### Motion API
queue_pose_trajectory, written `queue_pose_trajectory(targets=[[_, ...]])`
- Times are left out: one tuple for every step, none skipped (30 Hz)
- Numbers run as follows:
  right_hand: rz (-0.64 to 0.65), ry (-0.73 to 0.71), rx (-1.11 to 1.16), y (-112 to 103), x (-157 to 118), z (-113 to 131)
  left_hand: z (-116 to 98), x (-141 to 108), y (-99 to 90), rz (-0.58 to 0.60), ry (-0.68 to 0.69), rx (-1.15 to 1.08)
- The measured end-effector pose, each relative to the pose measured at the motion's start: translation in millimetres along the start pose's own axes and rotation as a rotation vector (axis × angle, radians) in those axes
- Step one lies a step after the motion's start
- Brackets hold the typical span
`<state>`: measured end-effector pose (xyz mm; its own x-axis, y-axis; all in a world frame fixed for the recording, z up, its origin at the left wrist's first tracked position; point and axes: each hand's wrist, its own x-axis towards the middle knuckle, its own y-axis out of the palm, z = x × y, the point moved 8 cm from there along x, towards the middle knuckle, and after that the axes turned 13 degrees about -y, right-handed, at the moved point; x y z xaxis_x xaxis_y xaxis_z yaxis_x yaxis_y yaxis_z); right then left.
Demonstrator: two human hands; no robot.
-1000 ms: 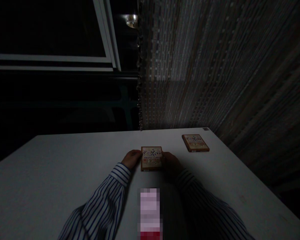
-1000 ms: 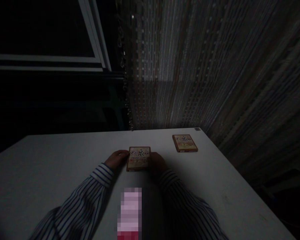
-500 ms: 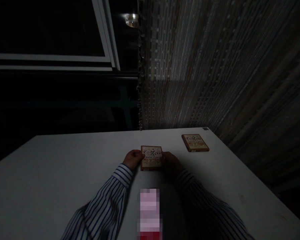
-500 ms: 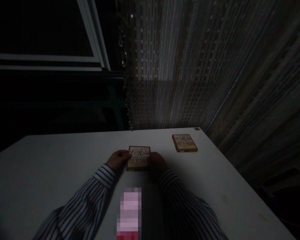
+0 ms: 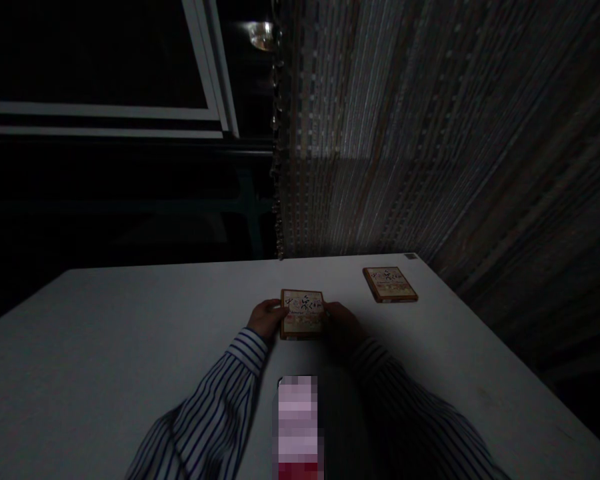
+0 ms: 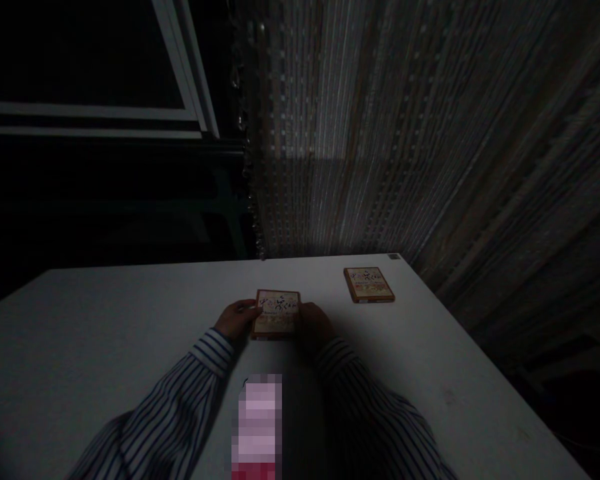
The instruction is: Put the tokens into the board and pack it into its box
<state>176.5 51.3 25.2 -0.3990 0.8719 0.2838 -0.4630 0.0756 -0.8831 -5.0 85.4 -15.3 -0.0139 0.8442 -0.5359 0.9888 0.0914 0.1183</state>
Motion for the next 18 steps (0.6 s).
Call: queue_pose_trajectory(targets=[[0.0, -0.002, 0.001, -0.4, -0.2, 0.4, 0.3, -0.6, 0.8, 0.006, -0.003, -0.005], [0.002, 0.0, 0.0, -0.5, -0.4, 0.3, 0.4, -1.4, 1.5, 0.012, -0.005, -0.01], [0.007, 0.006, -0.002, -0.3, -0.5, 0.0, 0.2, -2.3, 2.2, 0.018, -0.007, -0.016], [0.012, 0.013, -0.003, 0.0, -0.6, -0.5, -0.1, -3.3, 2.8, 0.023, -0.008, -0.022], [0.017, 0.021, -0.005, 0.3, -0.6, -1.0, -0.5, -4.2, 3.2, 0.028, -0.009, -0.027], [0.019, 0.028, -0.006, 0.3, -0.5, -1.2, -0.8, -5.0, 3.6, 0.031, -0.01, -0.033], [0.02, 0.032, -0.007, 0.1, -0.3, -1.2, -1.0, -5.6, 3.7, 0.033, -0.011, -0.038], [0.019, 0.033, -0.005, -0.3, -0.1, -0.7, -1.0, -5.9, 3.7, 0.033, -0.012, -0.043], [0.019, 0.031, -0.001, -0.7, 0.1, 0.1, -0.6, -5.8, 3.6, 0.032, -0.013, -0.046], [0.019, 0.031, 0.002, -1.3, 0.3, 0.7, 0.2, -5.4, 3.5, 0.033, -0.016, -0.053], [0.018, 0.036, 0.006, -1.9, 0.2, 1.0, 1.3, -4.7, 3.5, 0.036, -0.019, -0.065], [0.018, 0.04, 0.013, -2.3, 0.1, 1.3, 2.8, -3.7, 3.4, 0.04, -0.022, -0.077], [0.015, 0.044, 0.021, -2.8, -0.1, 1.4, 4.5, -2.5, 3.4, 0.047, -0.025, -0.093], [0.01, 0.048, 0.031, -3.3, -0.4, 1.4, 6.3, -1.2, 3.6, 0.057, -0.027, -0.112], [0.002, 0.054, 0.043, -3.9, -0.9, 0.9, 8.0, 0.1, 3.4, 0.063, -0.026, -0.125], [-0.011, 0.061, 0.057, -4.6, -1.4, 0.3, 9.4, 1.2, 4.4, 0.086, -0.024, -0.148], [-0.025, 0.066, 0.075, -5.4, -2.0, -0.3, 10.6, 2.0, 4.7, 0.101, -0.019, -0.167], [-0.044, 0.07, 0.095, -6.6, -2.6, -0.9, 11.9, 2.8, 4.2, 0.104, -0.018, -0.18]])
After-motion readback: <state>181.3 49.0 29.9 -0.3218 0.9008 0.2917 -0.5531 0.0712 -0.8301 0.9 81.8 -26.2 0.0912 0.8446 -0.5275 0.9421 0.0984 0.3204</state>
